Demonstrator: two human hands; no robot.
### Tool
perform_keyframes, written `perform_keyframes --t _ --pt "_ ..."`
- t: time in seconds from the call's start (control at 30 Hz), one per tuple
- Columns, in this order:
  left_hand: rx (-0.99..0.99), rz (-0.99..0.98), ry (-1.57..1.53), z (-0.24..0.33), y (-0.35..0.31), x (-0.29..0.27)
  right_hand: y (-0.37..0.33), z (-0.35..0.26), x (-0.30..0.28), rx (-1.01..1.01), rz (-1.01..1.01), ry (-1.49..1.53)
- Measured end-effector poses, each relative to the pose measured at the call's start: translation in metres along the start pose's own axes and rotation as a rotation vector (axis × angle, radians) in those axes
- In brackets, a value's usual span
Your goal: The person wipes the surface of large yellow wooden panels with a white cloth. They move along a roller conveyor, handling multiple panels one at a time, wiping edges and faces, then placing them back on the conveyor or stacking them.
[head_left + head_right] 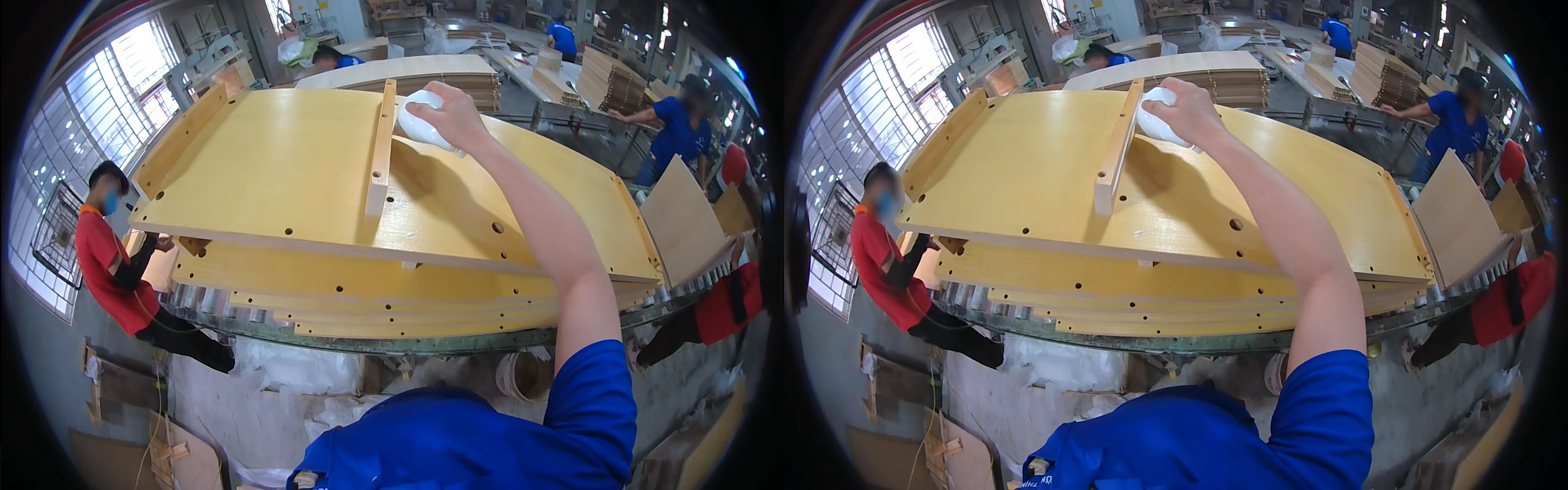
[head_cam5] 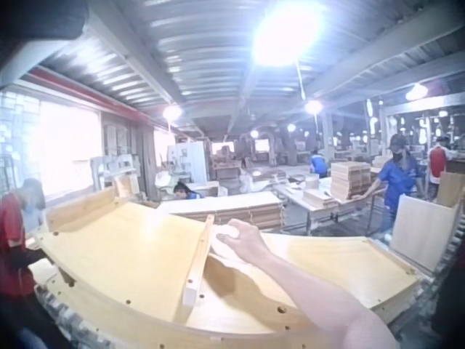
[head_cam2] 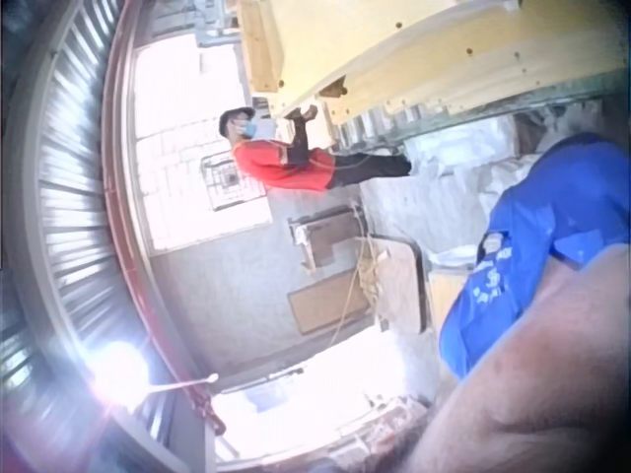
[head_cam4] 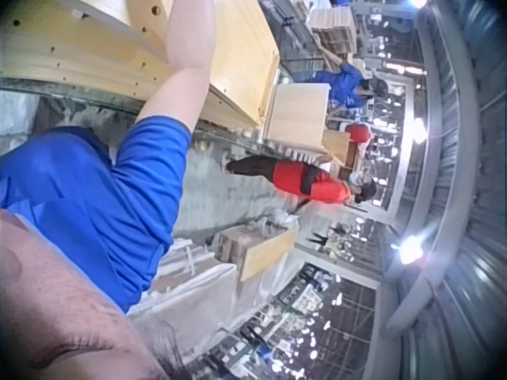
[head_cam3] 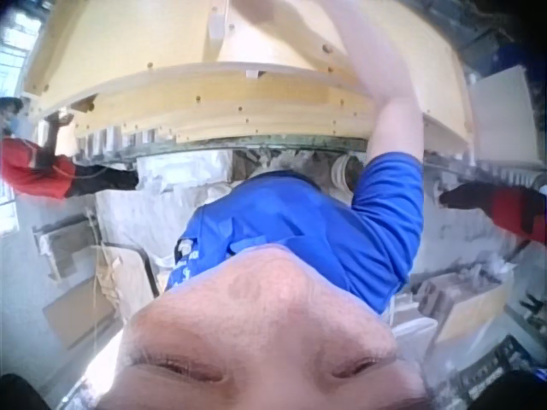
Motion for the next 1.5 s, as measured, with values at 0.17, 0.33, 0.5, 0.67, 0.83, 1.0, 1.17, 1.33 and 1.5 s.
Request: perform_keyframes --t 0.17,0.33,0.5,0.67,0.83,1.0,1.17,1.33,1.5 --pt "-0.01 -0.021 0.019 -0.017 -0.006 0.005 -0.035 -0.02 -0.011 0.032 -0.057 0.045" --pt "-0.026 -0.036 0.042 -0.029 -0.011 0.005 -0.07 -0.037 -0.022 0.028 -0.104 0.16" --pt "-0.044 -0.036 0.031 -0.013 -0.033 0.001 -0.09 -0.047 -0.021 0.003 -0.146 0.209" --pt "-0.056 -0.042 0.021 -0.032 -0.023 0.019 -0.097 -0.059 -0.032 0.035 -0.168 0.157" --pt "-0.089 -0.012 -0.009 -0.039 -0.025 0.029 -0.101 -0.076 -0.032 0.059 -0.225 0.158" --pt "-0.087 0.029 -0.051 -0.015 -0.034 0.022 -0.104 -0.077 -0.036 -0.01 -0.33 0.12" --pt "0.025 0.046 -0.225 -0.021 -0.029 0.026 -0.099 -0.046 -0.032 0.421 0.01 0.963" --pt "-0.066 0.227 -0.612 -0.03 -0.015 0.008 -0.067 -0.087 -0.042 0.456 -0.276 1.671" --pt "0.265 0.78 -0.749 -0.003 0.015 -0.085 -0.015 -0.093 -0.018 0.359 -0.582 1.507"
Point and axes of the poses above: each hand's wrist, its own y-axis towards the middle knuckle, its own x-axis out of the palm, z = x × y, the point moved 1 cm from there along y, towards the middle knuckle, and after that the axes turned 2 degrees about -y, right-handed, at the moved point
